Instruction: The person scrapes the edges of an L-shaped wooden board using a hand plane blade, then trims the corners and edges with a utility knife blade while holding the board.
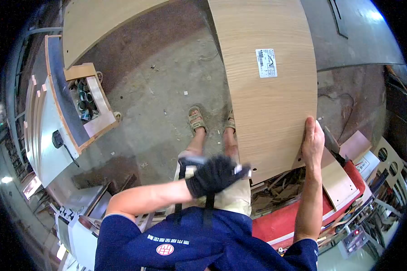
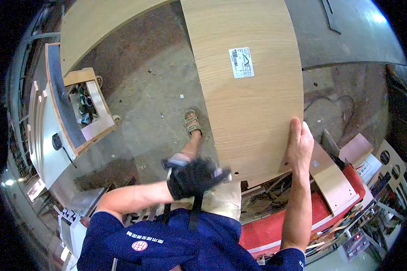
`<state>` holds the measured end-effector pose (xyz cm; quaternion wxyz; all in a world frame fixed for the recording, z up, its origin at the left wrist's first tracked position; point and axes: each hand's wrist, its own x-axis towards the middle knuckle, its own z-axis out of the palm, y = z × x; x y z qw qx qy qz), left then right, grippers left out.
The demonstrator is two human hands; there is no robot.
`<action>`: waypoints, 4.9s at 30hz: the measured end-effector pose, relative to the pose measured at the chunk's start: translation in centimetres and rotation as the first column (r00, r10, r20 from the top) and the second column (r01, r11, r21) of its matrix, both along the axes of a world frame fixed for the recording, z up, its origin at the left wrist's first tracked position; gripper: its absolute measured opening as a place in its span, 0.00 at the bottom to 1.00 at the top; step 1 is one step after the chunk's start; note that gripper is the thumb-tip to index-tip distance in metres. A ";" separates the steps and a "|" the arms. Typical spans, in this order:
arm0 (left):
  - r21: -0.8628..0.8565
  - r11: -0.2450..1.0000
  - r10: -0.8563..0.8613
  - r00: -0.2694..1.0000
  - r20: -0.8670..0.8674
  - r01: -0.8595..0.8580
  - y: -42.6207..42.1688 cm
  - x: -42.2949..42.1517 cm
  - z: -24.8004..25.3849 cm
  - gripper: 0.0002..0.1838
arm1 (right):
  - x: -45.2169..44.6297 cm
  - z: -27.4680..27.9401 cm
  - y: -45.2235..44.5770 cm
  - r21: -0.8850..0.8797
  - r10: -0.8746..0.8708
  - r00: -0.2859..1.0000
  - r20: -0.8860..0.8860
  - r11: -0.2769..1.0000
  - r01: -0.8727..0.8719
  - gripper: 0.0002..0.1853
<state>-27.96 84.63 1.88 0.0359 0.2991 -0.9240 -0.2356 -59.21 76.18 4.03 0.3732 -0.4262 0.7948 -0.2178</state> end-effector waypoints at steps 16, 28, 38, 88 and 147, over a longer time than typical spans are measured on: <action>0.239 0.962 -0.048 0.944 -0.325 0.131 5.8 -0.4 0.0 0.32 | -0.2 -0.4 -0.2 -0.023 0.014 1.000 -0.004 1.000 -0.014 0.38; 0.264 0.963 -0.002 0.974 -0.227 0.063 8.0 -0.7 1.1 0.32 | -0.3 -0.6 0.0 -0.002 -0.009 0.999 0.046 1.000 0.009 0.38; 0.677 0.730 0.280 0.944 -0.173 -0.093 4.2 -1.4 -1.0 0.12 | -0.6 -0.7 0.2 0.002 -0.045 0.991 0.125 0.999 0.045 0.35; 0.906 0.372 0.808 0.550 -0.211 -0.199 -21.0 -7.4 8.0 0.27 | 0.2 0.8 0.5 0.002 -0.019 0.972 -0.235 1.000 0.020 0.36; 0.398 0.046 0.972 0.132 0.192 -0.916 -66.6 51.2 13.8 0.38 | 41.6 9.5 -41.4 0.136 -0.460 0.104 0.882 0.459 0.878 0.18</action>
